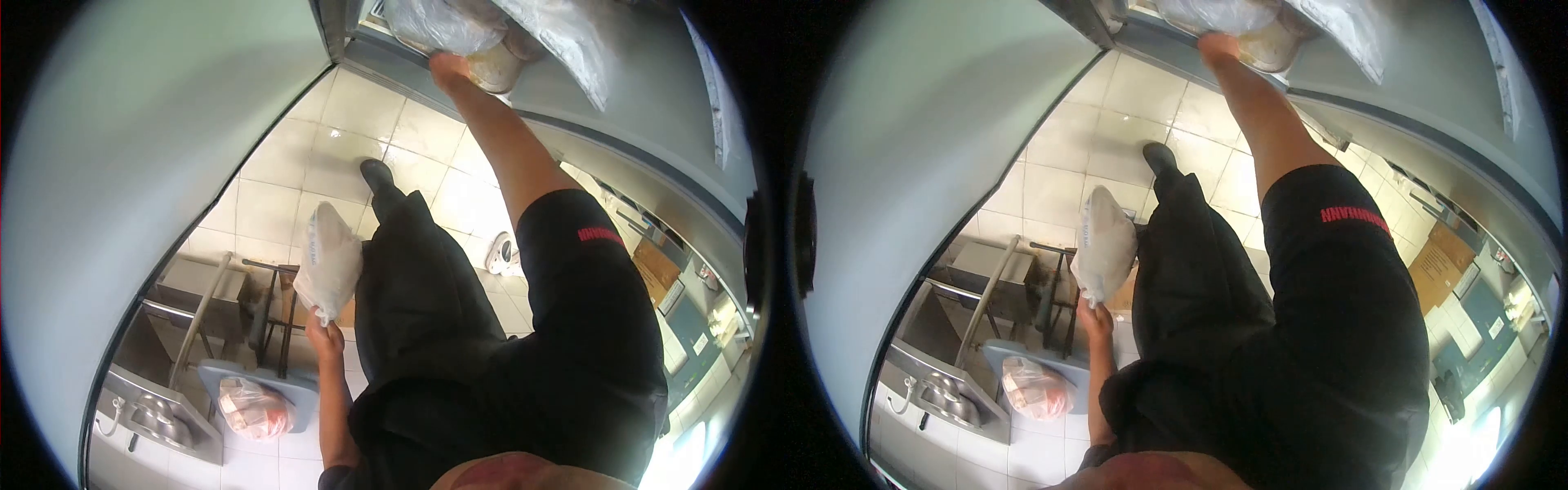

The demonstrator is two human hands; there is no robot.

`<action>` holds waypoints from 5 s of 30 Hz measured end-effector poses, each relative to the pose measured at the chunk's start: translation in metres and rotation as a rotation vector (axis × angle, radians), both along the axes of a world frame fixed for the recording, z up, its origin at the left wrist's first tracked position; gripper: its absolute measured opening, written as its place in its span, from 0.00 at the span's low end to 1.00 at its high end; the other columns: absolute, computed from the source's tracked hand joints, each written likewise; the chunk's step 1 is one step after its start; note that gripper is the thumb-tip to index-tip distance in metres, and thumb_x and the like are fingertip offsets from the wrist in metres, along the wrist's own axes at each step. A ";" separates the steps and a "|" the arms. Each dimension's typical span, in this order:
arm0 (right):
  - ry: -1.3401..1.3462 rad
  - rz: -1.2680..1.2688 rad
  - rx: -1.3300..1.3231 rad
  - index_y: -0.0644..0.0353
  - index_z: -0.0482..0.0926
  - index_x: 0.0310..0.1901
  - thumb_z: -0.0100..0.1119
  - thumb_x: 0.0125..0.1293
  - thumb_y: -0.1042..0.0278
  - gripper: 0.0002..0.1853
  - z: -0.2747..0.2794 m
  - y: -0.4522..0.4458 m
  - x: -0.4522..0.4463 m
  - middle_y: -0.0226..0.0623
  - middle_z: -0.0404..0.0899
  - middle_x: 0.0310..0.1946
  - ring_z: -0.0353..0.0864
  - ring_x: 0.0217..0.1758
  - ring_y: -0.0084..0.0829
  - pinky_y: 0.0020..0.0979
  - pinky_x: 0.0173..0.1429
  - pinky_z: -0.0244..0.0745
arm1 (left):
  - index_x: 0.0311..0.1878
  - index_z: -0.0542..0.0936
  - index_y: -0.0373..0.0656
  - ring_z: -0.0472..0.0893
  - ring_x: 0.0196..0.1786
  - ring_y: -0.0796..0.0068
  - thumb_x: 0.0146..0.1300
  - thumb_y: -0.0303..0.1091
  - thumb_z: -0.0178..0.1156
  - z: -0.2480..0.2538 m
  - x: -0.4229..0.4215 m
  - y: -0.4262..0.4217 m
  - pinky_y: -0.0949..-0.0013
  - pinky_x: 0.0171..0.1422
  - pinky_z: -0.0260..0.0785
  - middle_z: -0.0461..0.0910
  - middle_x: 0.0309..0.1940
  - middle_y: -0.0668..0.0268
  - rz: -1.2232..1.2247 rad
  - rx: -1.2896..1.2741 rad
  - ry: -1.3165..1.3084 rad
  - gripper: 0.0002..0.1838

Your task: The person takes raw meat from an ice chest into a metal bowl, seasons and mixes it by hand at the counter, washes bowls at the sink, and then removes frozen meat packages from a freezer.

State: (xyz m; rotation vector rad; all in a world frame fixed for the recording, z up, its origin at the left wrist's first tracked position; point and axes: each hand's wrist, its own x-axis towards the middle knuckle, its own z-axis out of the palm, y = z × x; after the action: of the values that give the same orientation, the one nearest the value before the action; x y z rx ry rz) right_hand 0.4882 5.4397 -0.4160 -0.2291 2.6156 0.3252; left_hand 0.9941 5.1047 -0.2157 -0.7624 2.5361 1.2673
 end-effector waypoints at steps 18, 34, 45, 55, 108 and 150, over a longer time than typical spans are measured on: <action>0.157 0.073 -0.049 0.60 0.81 0.36 0.49 0.60 0.70 0.10 -0.005 -0.005 0.083 0.46 0.82 0.36 0.84 0.41 0.40 0.39 0.41 0.80 | 0.44 0.75 0.33 0.76 0.39 0.38 0.52 0.22 0.50 -0.007 0.030 0.002 0.51 0.44 0.68 0.77 0.33 0.44 -0.020 -0.047 -0.097 0.14; 0.240 -0.323 -0.447 0.56 0.79 0.42 0.53 0.59 0.54 0.16 0.123 -0.019 0.090 0.49 0.81 0.40 0.81 0.42 0.47 0.44 0.47 0.76 | 0.45 0.74 0.32 0.76 0.39 0.38 0.54 0.22 0.50 -0.002 0.032 0.000 0.51 0.45 0.68 0.78 0.34 0.42 0.007 -0.073 -0.019 0.14; 0.719 -0.386 -0.344 0.58 0.73 0.58 0.38 0.64 0.43 0.30 0.105 0.044 -0.071 0.48 0.76 0.55 0.72 0.61 0.48 0.42 0.66 0.61 | 0.45 0.75 0.36 0.76 0.40 0.39 0.52 0.20 0.49 0.006 0.036 -0.006 0.52 0.44 0.69 0.78 0.33 0.44 -0.024 -0.078 -0.099 0.15; 0.470 -0.558 -0.659 0.59 0.77 0.54 0.45 0.60 0.51 0.26 0.123 0.026 -0.053 0.50 0.77 0.52 0.74 0.58 0.47 0.37 0.62 0.66 | 0.43 0.75 0.37 0.76 0.39 0.39 0.51 0.21 0.50 0.020 0.037 0.006 0.52 0.43 0.68 0.77 0.30 0.45 -0.048 -0.132 -0.087 0.14; 0.349 -0.260 -0.572 0.60 0.78 0.52 0.56 0.56 0.59 0.23 0.182 -0.010 0.062 0.51 0.77 0.51 0.76 0.56 0.48 0.38 0.60 0.70 | 0.40 0.75 0.36 0.75 0.38 0.39 0.52 0.21 0.49 0.009 0.072 -0.002 0.50 0.42 0.66 0.77 0.33 0.45 0.024 -0.035 -0.050 0.11; -0.012 -0.302 -0.929 0.65 0.79 0.36 0.65 0.46 0.68 0.15 0.269 -0.081 0.182 0.46 0.81 0.30 0.81 0.36 0.35 0.32 0.43 0.72 | 0.38 0.76 0.32 0.77 0.34 0.66 0.57 0.30 0.45 0.163 0.144 -0.025 0.65 0.41 0.68 0.79 0.30 0.56 0.530 -0.068 0.206 0.13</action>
State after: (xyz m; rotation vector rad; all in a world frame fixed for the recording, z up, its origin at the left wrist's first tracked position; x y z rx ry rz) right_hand 0.6697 5.3585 -0.1471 -0.1268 2.5418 -1.0004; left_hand 1.1381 5.0796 -0.0526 -1.4611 2.6433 1.4752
